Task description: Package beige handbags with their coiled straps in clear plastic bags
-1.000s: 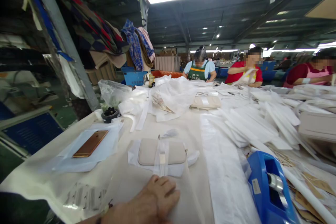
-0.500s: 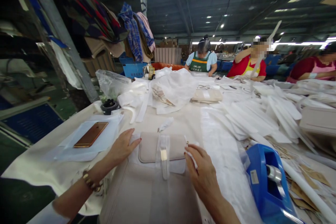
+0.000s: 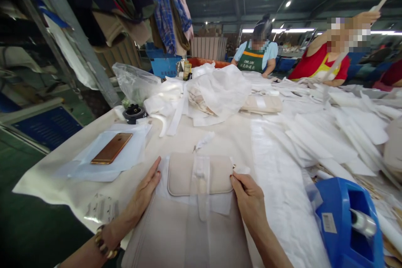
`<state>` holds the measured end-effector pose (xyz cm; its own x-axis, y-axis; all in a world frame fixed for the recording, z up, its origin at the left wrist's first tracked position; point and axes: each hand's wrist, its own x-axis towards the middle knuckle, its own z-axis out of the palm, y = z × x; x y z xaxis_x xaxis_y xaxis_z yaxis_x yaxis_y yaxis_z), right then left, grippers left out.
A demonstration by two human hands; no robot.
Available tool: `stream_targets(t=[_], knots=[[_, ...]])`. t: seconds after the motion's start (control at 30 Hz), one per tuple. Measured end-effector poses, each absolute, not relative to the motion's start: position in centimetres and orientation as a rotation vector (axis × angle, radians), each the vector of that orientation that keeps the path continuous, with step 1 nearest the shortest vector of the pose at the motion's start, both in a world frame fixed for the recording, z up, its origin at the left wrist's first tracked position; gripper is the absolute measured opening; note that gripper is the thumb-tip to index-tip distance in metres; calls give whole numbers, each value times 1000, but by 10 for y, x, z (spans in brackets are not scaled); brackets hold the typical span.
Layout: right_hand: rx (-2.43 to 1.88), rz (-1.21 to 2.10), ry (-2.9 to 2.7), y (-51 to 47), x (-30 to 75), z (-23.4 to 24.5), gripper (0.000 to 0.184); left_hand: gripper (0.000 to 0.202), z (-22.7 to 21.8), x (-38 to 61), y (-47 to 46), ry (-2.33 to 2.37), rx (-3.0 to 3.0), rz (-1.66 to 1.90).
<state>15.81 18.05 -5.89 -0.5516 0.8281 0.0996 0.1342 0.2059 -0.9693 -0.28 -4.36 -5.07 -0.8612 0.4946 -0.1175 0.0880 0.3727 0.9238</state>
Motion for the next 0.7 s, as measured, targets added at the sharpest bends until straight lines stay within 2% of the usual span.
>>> stream_targets(t=[0.17,0.37,0.5,0.7], knots=[[-794,1450,-1780,174,161,-58,26,64,-50,-2,-44,2315,457,1491],[-912,1400,-1807,170,173,-72,42,82,-58,-2,-75,2182,771,1285],[-974,1414,-1800,161,173,-77,44,84,-64,13,-78,2242,775,1254],[-1021,1314,-1762,167,163,-84,48,85,-60,34,-47,2258,560,1518]])
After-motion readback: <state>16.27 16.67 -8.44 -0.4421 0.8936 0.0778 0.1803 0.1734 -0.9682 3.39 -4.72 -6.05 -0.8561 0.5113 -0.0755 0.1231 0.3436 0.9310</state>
